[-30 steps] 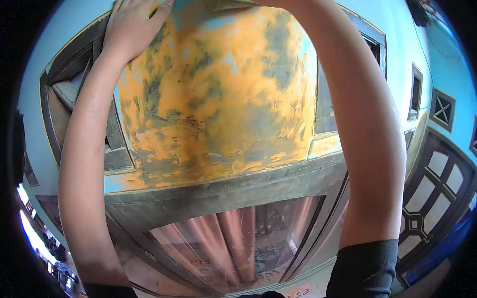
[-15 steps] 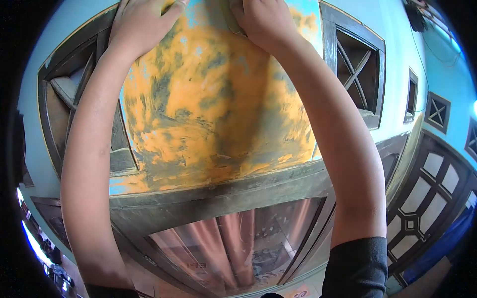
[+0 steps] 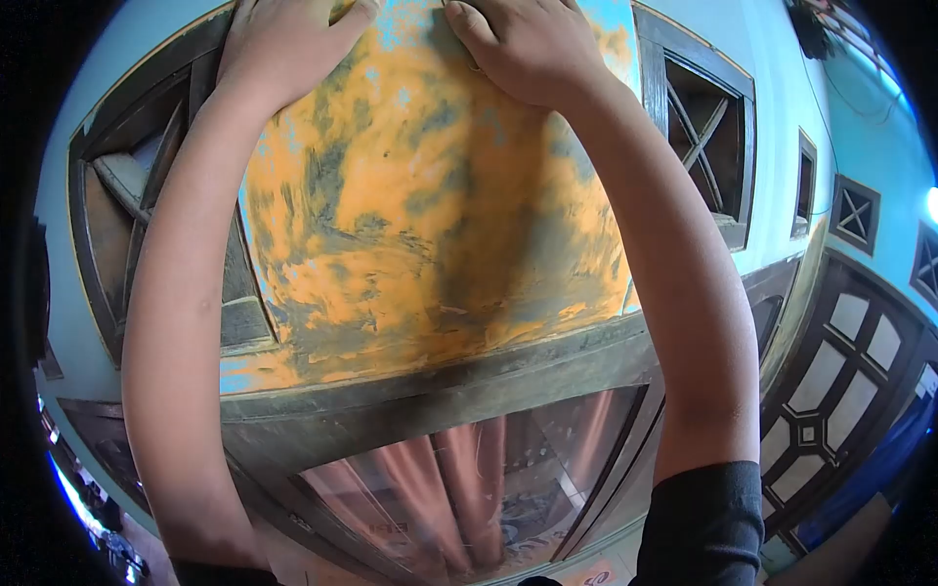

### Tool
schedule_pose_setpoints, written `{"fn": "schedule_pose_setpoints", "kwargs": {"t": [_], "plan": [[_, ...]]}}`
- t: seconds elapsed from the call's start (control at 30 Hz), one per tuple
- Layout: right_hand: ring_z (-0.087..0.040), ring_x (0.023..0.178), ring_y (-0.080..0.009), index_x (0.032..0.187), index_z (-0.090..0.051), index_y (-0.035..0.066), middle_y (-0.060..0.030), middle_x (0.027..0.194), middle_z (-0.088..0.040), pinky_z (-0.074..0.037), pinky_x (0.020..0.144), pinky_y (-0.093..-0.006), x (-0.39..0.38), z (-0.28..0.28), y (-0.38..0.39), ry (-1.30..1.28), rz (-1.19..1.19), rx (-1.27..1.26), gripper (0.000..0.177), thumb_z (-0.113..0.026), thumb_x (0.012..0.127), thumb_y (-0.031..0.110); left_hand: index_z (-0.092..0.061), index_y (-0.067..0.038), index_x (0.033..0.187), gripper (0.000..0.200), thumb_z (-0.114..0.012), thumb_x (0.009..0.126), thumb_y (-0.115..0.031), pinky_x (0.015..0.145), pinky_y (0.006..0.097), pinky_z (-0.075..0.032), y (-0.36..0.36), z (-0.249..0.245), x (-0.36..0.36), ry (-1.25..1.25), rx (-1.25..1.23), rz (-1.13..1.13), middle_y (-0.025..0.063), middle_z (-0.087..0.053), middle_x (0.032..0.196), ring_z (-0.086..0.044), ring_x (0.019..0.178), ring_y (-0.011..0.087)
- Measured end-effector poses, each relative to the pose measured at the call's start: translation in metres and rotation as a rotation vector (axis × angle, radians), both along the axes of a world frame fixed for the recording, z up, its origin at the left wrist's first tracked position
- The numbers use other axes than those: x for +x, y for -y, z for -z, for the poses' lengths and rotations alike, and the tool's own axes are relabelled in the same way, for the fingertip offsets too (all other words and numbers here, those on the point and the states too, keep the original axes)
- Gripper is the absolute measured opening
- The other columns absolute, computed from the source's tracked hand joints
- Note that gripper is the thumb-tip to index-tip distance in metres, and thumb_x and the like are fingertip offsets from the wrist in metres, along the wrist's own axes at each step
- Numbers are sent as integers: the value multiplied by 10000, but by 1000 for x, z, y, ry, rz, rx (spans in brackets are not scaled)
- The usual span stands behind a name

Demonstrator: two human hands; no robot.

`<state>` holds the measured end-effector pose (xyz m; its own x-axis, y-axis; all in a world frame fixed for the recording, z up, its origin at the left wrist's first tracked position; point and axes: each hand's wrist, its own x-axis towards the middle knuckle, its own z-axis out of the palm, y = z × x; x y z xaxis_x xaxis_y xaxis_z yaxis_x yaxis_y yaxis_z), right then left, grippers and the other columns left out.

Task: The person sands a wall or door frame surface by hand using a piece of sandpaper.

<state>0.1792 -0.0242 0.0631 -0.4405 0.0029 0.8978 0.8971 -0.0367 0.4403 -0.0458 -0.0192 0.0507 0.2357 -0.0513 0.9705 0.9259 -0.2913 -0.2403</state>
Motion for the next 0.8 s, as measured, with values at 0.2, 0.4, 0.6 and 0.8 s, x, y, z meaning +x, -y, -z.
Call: {"fn": "schedule_pose_setpoints", "kwargs": {"t": [0.2, 0.4, 0.6, 0.8], "plan": [[-155, 1578, -363, 1630, -283, 126, -183, 1701, -195, -106, 1279, -508, -12, -22, -9, -213, -101, 13, 620, -283, 1089, 430, -300, -188, 1628, 607, -389, 1075, -423, 1307, 458, -60, -6, -4, -1, -12, 10, -30, 88, -178, 1721, -132, 1591, 270], [-174, 1570, -381, 1632, -289, 162, -175, 1699, -209, -120, 1276, -520, -4, 11, -2, -134, -43, 5, 592, -279, 1091, 402, -301, -184, 1627, 589, -359, 1084, -402, 1308, 455, -62, -2, 7, 1, -14, 23, -50, 89, -182, 1720, -134, 1590, 276], [-189, 1569, -361, 1617, -329, 152, -166, 1690, -243, -141, 1275, -498, -9, -17, -22, -242, -77, 136, 588, -276, 1092, 411, -307, -182, 1625, 565, -319, 1094, -374, 1307, 465, -65, -4, 15, 0, -28, 21, -44, 84, -189, 1718, -138, 1589, 282], [-168, 1572, -383, 1628, -300, 165, -169, 1699, -218, -133, 1276, -503, -9, 0, -8, -118, -42, 40, 596, -268, 1092, 423, -312, -183, 1623, 559, -302, 1096, -368, 1308, 458, -66, -14, 5, 2, -6, 60, -63, 81, -200, 1716, -150, 1587, 276]]}}
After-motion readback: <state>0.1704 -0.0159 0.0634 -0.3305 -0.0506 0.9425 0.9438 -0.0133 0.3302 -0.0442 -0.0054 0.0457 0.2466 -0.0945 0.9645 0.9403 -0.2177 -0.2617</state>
